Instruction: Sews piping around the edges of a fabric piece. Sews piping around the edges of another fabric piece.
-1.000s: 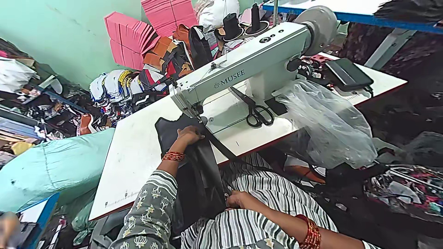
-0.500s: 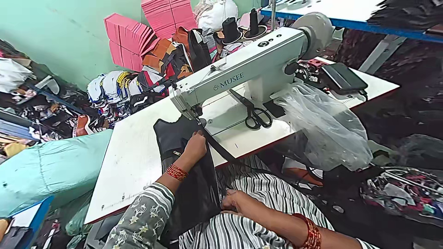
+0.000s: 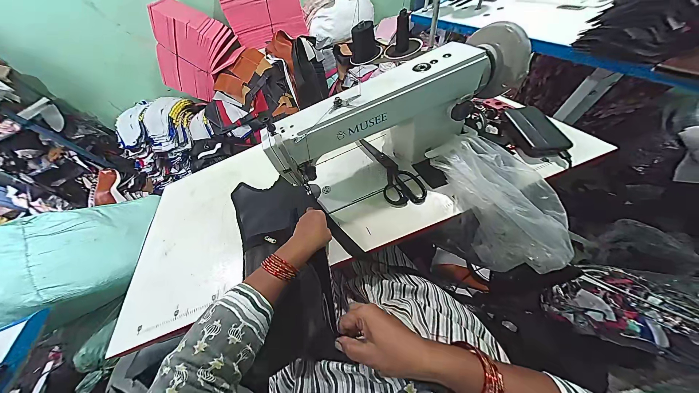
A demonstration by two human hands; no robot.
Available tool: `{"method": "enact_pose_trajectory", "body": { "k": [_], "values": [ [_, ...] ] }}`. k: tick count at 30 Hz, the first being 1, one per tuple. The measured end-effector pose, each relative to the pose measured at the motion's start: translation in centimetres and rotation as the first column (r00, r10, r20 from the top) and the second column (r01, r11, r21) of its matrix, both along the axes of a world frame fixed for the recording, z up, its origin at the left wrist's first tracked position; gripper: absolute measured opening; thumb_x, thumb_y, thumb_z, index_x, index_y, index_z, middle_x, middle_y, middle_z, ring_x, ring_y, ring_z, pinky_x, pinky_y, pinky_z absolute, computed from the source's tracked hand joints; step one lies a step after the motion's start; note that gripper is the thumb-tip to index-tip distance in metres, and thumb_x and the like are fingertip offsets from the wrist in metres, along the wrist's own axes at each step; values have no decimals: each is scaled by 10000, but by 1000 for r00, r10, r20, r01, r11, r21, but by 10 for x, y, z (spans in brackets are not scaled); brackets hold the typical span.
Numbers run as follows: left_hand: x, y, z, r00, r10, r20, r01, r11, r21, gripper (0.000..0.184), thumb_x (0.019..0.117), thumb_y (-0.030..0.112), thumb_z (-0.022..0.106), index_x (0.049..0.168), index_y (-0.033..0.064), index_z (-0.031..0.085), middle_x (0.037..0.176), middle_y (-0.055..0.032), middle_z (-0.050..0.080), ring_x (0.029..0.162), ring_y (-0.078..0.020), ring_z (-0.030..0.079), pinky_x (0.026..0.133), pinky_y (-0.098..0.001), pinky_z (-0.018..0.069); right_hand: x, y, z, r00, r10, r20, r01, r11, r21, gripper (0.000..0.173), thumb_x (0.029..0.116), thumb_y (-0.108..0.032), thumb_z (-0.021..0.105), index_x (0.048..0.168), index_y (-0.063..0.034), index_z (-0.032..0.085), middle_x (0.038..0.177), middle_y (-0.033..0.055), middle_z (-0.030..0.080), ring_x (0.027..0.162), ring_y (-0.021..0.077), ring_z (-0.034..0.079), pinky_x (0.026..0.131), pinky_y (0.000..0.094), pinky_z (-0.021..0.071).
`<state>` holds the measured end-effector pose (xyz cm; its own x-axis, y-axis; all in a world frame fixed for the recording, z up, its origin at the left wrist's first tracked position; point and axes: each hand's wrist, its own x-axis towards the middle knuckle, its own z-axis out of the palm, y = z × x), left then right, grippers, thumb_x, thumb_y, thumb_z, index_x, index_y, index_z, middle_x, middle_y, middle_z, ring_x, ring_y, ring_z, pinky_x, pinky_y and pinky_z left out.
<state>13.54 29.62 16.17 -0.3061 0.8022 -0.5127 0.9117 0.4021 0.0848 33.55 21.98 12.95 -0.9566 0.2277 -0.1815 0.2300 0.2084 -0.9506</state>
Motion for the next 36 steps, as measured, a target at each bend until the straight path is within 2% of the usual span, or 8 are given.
{"method": "enact_pose_trajectory", "body": {
  "k": [3,6,11,13,18,30,34,36],
  "values": [
    [-5,-5,-7,999,8,43,-9,999,34,315,995,86,546,1201,-143,605,1360,-309,540,1267,-401,576,1055,-514,478,3,1,-6,997,43,70,-48,996,71,283,1025,-152,566,937,88,688,898,237,644,919,353,606,820,497,455],
    [-18,-11,-12,991,-4,132,-11,993,113,305,1007,84,517,1177,-148,620,1322,-304,563,1238,-395,586,1058,-497,468,-6,32,17,958,151,245,-200,961,190,291,1045,-209,593,1088,45,729,1005,252,710,999,413,675,888,616,491],
    [-34,-17,-18,964,-64,260,5,975,221,248,991,57,513,1046,-144,648,1118,-291,629,1119,-392,609,1002,-506,459,-70,112,3,895,-405,188,251,804,539,330,1051,-158,522,1323,-24,652,1269,204,672,1248,381,592,1068,533,437],
    [-39,-19,-19,952,-62,299,-14,969,245,250,997,56,500,1028,-140,651,1084,-284,635,1091,-383,613,990,-499,457,-102,133,-14,866,-488,112,346,745,570,410,1045,-176,565,1427,-28,575,1339,190,639,1306,377,547,1105,509,413],
    [-44,-22,-21,924,-35,382,-70,963,258,239,1007,58,499,1004,-128,649,1079,-268,629,1067,-361,608,988,-483,455,-135,133,-19,805,-580,128,426,714,556,367,1042,-126,527,1387,-33,612,1252,175,675,1192,314,627,1038,471,468],
    [-47,-27,-26,894,-42,446,-104,949,297,284,1014,83,502,1121,-132,654,1163,-272,614,1121,-365,600,1011,-471,460,-125,111,-34,728,-685,-14,667,703,249,289,985,-19,570,1238,57,686,1132,199,718,1002,209,693,933,335,535],
    [-46,-25,-27,869,-33,494,-134,945,300,373,1073,158,425,971,-125,645,1110,-275,603,1070,-364,608,972,-484,468,-122,112,-35,743,-668,-38,663,727,181,277,983,15,573,1231,86,673,1151,214,713,1000,193,694,925,312,539],
    [-42,-23,-23,888,-27,459,-105,960,260,370,1085,148,406,1057,-134,644,1242,-289,577,1159,-374,601,1022,-483,469,-121,113,-35,761,-647,-35,638,738,220,284,984,5,571,1238,76,677,1149,212,712,1000,200,693,925,315,539]
  ]
}}
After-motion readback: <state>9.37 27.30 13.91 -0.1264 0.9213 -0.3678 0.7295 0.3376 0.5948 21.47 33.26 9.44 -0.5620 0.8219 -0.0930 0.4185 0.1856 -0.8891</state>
